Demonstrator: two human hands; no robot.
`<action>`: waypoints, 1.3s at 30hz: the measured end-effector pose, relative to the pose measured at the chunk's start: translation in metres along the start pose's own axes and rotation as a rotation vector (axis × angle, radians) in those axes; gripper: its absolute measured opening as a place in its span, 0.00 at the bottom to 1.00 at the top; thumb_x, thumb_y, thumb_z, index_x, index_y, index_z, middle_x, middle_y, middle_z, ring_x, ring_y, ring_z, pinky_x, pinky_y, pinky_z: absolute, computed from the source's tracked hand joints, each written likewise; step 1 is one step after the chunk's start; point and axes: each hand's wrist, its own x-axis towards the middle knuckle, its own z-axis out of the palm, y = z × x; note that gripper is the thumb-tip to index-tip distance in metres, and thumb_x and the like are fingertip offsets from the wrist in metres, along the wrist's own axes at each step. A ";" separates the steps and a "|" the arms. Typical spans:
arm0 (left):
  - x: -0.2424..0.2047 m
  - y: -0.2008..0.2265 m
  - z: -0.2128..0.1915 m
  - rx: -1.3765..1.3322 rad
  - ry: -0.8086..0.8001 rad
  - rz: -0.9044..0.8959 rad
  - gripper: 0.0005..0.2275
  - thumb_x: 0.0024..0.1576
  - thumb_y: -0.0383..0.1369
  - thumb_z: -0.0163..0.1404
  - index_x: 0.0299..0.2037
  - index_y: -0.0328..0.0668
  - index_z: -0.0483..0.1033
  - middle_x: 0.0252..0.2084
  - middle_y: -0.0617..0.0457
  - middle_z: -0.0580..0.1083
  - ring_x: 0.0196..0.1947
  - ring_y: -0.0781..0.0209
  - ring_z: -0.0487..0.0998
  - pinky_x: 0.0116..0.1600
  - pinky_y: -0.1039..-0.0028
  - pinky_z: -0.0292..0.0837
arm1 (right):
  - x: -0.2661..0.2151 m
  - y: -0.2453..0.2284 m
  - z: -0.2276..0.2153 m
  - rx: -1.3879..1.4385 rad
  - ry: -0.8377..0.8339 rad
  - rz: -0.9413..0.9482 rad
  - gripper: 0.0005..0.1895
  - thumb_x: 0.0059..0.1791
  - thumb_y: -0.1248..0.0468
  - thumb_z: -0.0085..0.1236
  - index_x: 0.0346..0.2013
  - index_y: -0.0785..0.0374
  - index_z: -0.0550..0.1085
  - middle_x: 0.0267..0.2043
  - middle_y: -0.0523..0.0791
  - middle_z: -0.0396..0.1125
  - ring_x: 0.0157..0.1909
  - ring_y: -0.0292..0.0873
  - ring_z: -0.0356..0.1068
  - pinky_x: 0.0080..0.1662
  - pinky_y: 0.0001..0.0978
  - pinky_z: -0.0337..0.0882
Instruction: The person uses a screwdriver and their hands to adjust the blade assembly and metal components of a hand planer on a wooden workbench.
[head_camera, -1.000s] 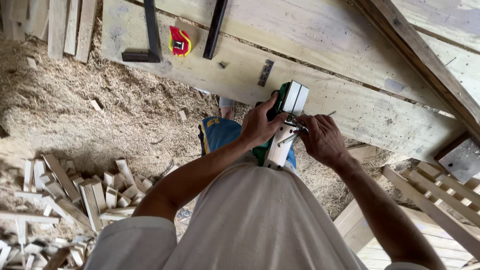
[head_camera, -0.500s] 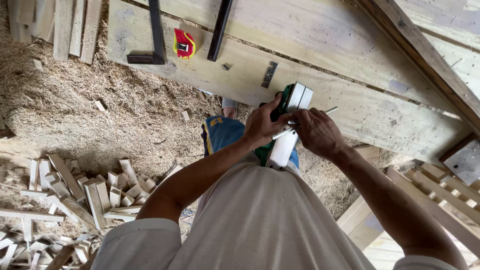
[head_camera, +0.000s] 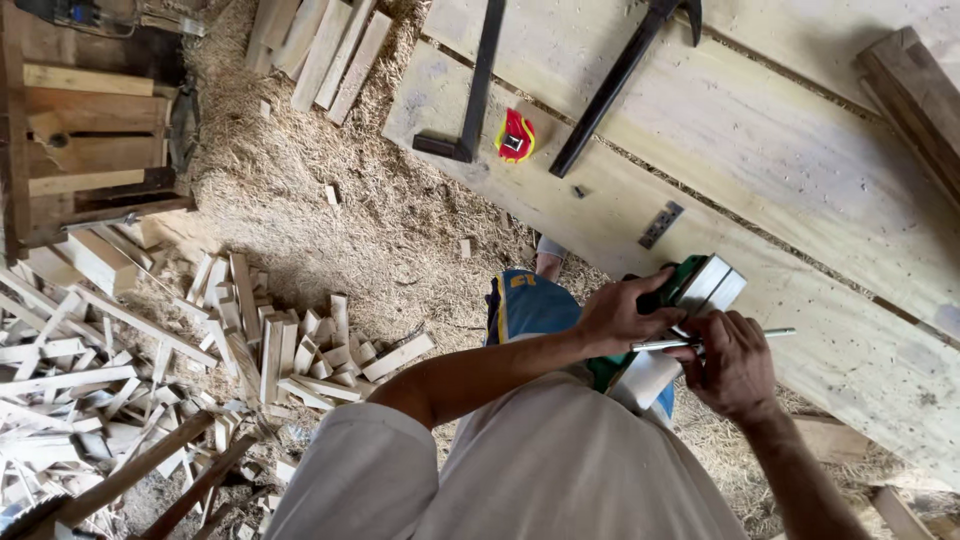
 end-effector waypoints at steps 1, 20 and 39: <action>-0.001 0.001 0.000 -0.012 -0.029 -0.027 0.36 0.53 0.53 0.57 0.70 0.44 0.67 0.47 0.43 0.80 0.44 0.50 0.84 0.47 0.63 0.77 | -0.002 0.000 0.002 -0.013 0.022 0.010 0.23 0.51 0.46 0.53 0.46 0.62 0.68 0.34 0.44 0.69 0.35 0.47 0.68 0.45 0.45 0.68; 0.006 0.008 -0.007 -0.026 -0.115 0.184 0.37 0.53 0.55 0.59 0.68 0.39 0.68 0.46 0.40 0.80 0.46 0.48 0.83 0.48 0.63 0.77 | -0.017 -0.017 -0.009 0.138 0.205 -0.002 0.16 0.54 0.52 0.55 0.47 0.61 0.71 0.42 0.44 0.72 0.45 0.50 0.70 0.48 0.45 0.67; 0.009 -0.009 -0.022 -0.227 -0.229 0.101 0.34 0.58 0.47 0.55 0.69 0.32 0.64 0.56 0.42 0.78 0.52 0.59 0.80 0.56 0.70 0.76 | -0.057 0.093 0.004 -0.446 0.352 0.459 0.27 0.52 0.53 0.65 0.58 0.63 0.66 0.46 0.51 0.72 0.45 0.49 0.68 0.47 0.46 0.71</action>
